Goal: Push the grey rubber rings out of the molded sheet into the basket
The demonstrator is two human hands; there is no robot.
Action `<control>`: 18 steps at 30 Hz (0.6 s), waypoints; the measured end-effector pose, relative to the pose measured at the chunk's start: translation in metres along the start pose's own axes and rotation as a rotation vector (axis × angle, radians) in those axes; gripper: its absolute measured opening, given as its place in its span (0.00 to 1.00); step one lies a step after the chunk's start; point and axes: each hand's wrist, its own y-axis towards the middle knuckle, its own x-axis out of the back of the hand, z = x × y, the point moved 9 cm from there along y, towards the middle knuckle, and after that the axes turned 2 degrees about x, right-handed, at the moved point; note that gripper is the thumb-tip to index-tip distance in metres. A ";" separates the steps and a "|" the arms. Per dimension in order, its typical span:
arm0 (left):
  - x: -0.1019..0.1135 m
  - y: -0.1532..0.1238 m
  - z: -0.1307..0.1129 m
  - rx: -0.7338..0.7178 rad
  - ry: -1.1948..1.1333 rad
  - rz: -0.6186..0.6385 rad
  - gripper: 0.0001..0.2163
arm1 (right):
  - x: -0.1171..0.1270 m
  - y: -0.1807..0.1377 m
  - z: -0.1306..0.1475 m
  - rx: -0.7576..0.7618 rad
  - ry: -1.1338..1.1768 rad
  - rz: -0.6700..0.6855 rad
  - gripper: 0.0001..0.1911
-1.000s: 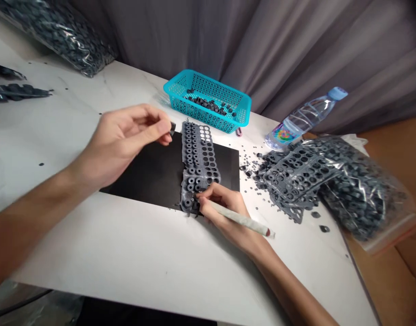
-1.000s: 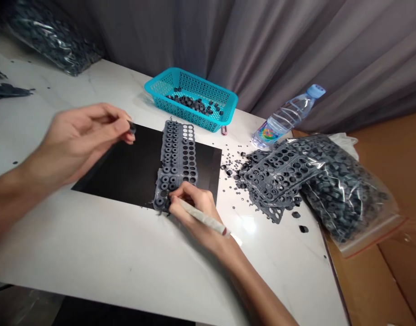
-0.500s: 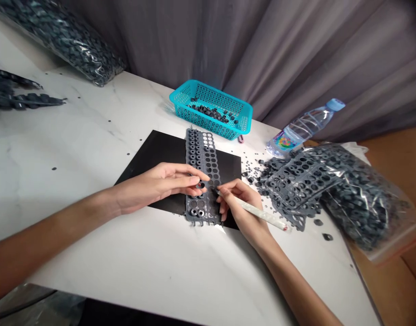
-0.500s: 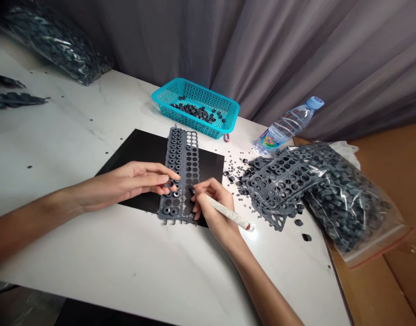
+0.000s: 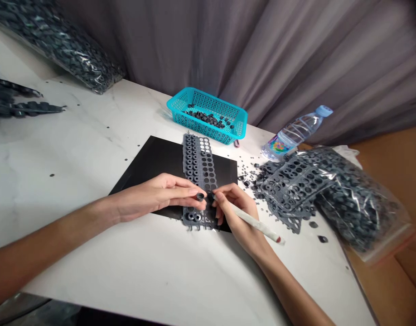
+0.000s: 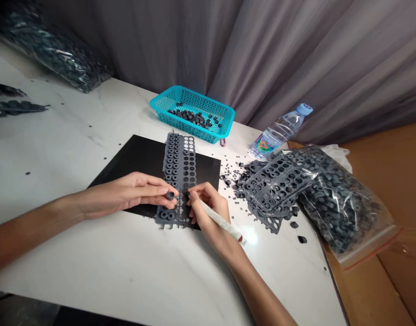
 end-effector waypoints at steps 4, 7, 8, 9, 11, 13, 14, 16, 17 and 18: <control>-0.002 0.000 0.004 0.015 -0.029 0.017 0.16 | -0.002 -0.008 0.025 0.231 -0.187 0.014 0.08; 0.000 0.000 0.010 0.054 -0.062 0.005 0.18 | -0.010 -0.013 0.040 0.413 -0.304 0.090 0.11; 0.001 0.001 0.012 0.063 -0.060 0.004 0.18 | -0.013 -0.014 0.043 0.454 -0.325 0.112 0.12; 0.001 0.001 0.013 0.067 -0.055 0.003 0.19 | -0.014 -0.014 0.045 0.479 -0.337 0.125 0.11; 0.001 0.002 0.013 0.065 -0.039 0.000 0.20 | -0.014 -0.013 0.045 0.485 -0.346 0.126 0.10; 0.001 0.003 0.014 0.058 -0.021 -0.006 0.20 | -0.015 -0.012 0.044 0.470 -0.353 0.127 0.09; 0.000 0.004 0.014 0.053 -0.007 -0.003 0.19 | -0.016 -0.012 0.044 0.465 -0.356 0.135 0.08; -0.002 0.006 0.014 0.027 0.033 0.013 0.20 | -0.017 -0.012 0.045 0.461 -0.363 0.145 0.07; -0.003 0.007 0.013 -0.003 0.065 0.010 0.19 | -0.014 -0.012 0.046 0.454 -0.375 0.139 0.06; -0.001 0.007 0.011 -0.045 0.116 -0.014 0.19 | -0.009 -0.010 0.047 0.441 -0.399 0.112 0.06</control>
